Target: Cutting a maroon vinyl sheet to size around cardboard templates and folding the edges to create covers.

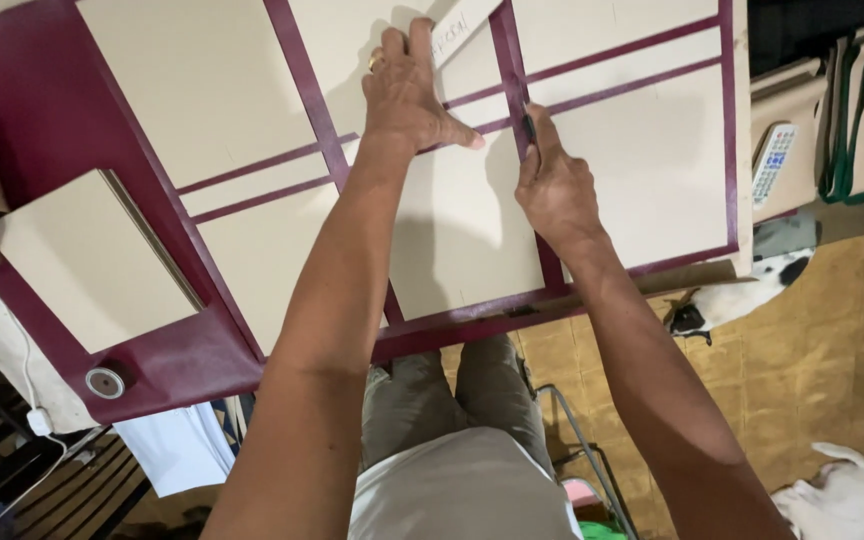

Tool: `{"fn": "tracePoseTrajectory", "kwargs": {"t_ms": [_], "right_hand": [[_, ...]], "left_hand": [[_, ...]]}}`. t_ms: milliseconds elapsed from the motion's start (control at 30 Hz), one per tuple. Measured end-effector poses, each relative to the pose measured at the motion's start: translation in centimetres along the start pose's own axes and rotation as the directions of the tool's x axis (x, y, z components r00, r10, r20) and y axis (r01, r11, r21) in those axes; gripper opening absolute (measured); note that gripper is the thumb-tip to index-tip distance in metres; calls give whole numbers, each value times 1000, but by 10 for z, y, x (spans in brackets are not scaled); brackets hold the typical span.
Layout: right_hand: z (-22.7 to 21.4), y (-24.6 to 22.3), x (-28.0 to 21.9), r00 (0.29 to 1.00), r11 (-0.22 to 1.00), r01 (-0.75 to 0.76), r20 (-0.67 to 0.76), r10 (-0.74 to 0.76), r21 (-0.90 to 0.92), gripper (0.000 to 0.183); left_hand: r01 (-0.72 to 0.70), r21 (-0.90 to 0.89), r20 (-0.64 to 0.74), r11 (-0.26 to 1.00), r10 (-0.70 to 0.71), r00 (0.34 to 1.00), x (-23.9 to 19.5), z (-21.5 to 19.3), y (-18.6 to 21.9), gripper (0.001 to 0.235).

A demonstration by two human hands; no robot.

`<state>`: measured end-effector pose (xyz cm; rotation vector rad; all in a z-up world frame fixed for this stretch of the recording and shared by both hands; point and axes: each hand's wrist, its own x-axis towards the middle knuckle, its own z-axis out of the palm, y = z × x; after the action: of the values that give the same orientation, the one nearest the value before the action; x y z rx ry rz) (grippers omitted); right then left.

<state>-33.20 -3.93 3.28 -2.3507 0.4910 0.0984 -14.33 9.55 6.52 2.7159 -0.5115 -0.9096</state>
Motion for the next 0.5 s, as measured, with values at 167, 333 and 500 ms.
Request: {"fn": "tracePoseTrajectory", "kwargs": {"t_ms": [167,333,500], "right_hand": [[-4,-3,-16,998,998,64,-25,-64,-4,48],[-3,2,-43,999,996,-43,11,44,-81,51],[-3,7,-67,1000,999,-16,-2,16,-49,57]], "left_hand": [[14,32,-8,999,-13,1000,5,5,-2,122],[17,48,-26,999,-16,1000,9,8,-3,126],[24,43,7,999,-24,1000,4,4,0,124]]}}
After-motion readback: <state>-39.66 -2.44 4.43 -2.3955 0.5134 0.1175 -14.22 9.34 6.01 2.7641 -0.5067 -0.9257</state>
